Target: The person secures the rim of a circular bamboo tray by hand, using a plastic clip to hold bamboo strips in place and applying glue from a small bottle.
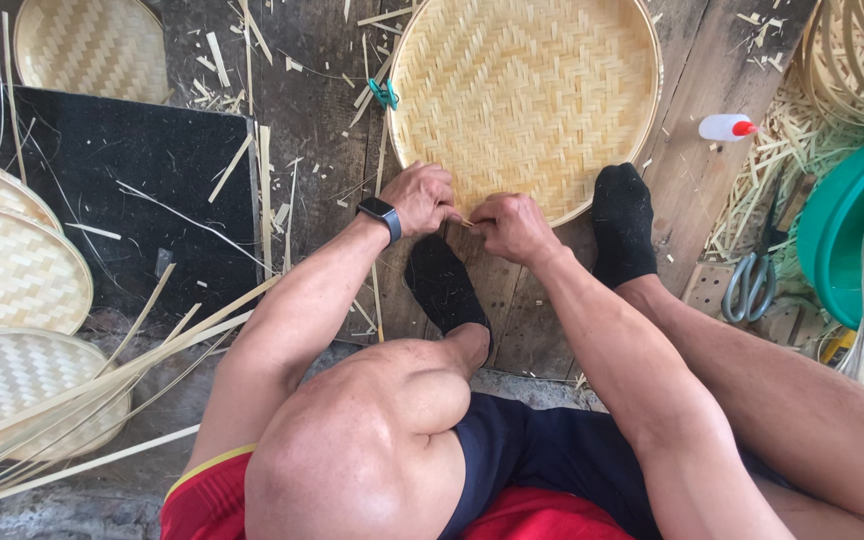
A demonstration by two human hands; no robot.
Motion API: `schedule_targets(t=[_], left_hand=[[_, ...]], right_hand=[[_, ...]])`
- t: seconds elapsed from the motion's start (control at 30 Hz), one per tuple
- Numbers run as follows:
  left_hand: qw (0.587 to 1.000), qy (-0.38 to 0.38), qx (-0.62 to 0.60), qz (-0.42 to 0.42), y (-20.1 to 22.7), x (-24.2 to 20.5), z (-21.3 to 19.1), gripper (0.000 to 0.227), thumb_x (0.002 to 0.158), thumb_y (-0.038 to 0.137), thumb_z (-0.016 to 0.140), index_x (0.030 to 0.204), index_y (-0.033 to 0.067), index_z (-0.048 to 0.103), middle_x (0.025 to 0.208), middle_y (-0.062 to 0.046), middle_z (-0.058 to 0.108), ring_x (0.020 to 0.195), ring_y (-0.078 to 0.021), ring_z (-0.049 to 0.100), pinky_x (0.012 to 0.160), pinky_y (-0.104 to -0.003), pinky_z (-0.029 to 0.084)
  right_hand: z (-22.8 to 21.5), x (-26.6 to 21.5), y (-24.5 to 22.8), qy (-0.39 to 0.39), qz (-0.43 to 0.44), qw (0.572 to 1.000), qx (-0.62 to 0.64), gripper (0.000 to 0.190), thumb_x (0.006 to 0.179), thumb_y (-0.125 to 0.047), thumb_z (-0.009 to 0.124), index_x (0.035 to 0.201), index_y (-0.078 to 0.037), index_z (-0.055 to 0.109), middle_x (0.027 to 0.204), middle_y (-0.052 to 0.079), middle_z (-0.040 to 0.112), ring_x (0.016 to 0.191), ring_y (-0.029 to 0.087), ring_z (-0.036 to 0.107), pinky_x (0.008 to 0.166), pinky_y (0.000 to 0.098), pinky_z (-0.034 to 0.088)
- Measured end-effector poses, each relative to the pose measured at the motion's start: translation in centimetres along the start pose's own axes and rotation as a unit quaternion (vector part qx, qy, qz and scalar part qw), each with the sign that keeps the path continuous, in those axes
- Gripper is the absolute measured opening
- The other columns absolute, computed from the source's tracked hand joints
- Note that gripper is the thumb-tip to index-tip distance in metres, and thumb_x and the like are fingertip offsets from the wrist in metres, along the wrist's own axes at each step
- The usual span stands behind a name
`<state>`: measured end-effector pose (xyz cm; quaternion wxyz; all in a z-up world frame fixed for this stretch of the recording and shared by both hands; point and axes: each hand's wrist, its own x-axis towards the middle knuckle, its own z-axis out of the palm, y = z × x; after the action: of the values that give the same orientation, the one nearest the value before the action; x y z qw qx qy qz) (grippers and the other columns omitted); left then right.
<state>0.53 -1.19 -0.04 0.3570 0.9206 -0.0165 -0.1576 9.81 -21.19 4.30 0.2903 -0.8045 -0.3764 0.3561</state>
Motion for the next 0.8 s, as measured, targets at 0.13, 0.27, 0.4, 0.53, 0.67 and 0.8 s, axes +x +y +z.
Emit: schedule_targets(t=[0.13, 0.27, 0.4, 0.53, 0.67, 0.8], left_hand=[[0.995, -0.077, 0.011, -0.060, -0.1, 0.3, -0.4, 0.029, 0.081, 0.041, 0.083, 0.072, 0.0153, 0.072, 0.079, 0.003, 0.064, 0.084, -0.0178, 0.058, 0.090, -0.038, 0.046], [0.996, -0.020, 0.058, 0.066, -1.8, -0.6, -1.5, 0.031, 0.081, 0.043, 0.079, 0.078, 0.0142, 0.070, 0.078, 0.001, 0.061, 0.081, -0.0165, 0.056, 0.090, -0.036, 0.044], [0.975, 0.020, 0.121, 0.183, -3.0, -1.5, -1.1, 0.024, 0.099, 0.033, 0.069, 0.086, 0.0128, 0.067, 0.084, -0.001, 0.055, 0.084, -0.0183, 0.053, 0.085, -0.034, 0.045], [0.971, 0.062, 0.106, 0.206, -0.8, -2.1, 0.8, 0.011, 0.096, 0.019, 0.066, 0.091, 0.0095, 0.063, 0.090, -0.003, 0.056, 0.091, -0.0201, 0.054, 0.084, -0.035, 0.045], [0.974, 0.111, 0.058, 0.189, 0.5, -2.2, 1.3, 0.009, 0.094, 0.016, 0.066, 0.090, 0.0086, 0.062, 0.091, -0.005, 0.056, 0.093, -0.0233, 0.056, 0.085, -0.037, 0.043], [0.989, 0.072, 0.018, 0.124, 0.3, -1.7, 1.2, 0.013, 0.094, 0.017, 0.070, 0.085, 0.0091, 0.065, 0.087, -0.003, 0.057, 0.092, -0.0219, 0.057, 0.085, -0.039, 0.040]], right_hand=[[-0.8, -0.2, -0.6, -0.006, 0.024, 1.000, 0.011, 0.017, 0.075, -0.011, 0.081, 0.092, -0.007, 0.080, 0.092, 0.012, 0.076, 0.085, 0.033, 0.073, 0.079, 0.0415, 0.057], [-1.0, -1.1, -1.4, 0.013, 0.013, 0.999, 0.044, 0.021, 0.078, -0.006, 0.076, 0.099, -0.008, 0.078, 0.098, 0.012, 0.075, 0.088, 0.032, 0.073, 0.080, 0.0410, 0.057], [0.1, -2.3, -1.7, 0.071, -0.061, 0.996, 0.005, 0.024, 0.079, -0.002, 0.073, 0.102, -0.007, 0.075, 0.095, 0.013, 0.068, 0.093, 0.033, 0.066, 0.085, 0.0430, 0.052], [1.2, -2.9, -1.0, 0.128, -0.108, 0.985, -0.031, 0.012, 0.085, -0.005, 0.074, 0.097, -0.007, 0.071, 0.091, 0.011, 0.062, 0.094, 0.033, 0.060, 0.085, 0.0436, 0.048], [1.6, -2.7, 0.8, 0.112, -0.149, 0.981, -0.050, 0.014, 0.084, -0.003, 0.073, 0.098, -0.005, 0.072, 0.089, 0.011, 0.063, 0.091, 0.033, 0.061, 0.084, 0.0443, 0.050], [1.8, -2.0, 1.3, 0.135, -0.139, 0.981, -0.014, 0.011, 0.081, -0.002, 0.073, 0.091, -0.004, 0.072, 0.086, 0.011, 0.065, 0.087, 0.034, 0.063, 0.079, 0.0434, 0.053]])
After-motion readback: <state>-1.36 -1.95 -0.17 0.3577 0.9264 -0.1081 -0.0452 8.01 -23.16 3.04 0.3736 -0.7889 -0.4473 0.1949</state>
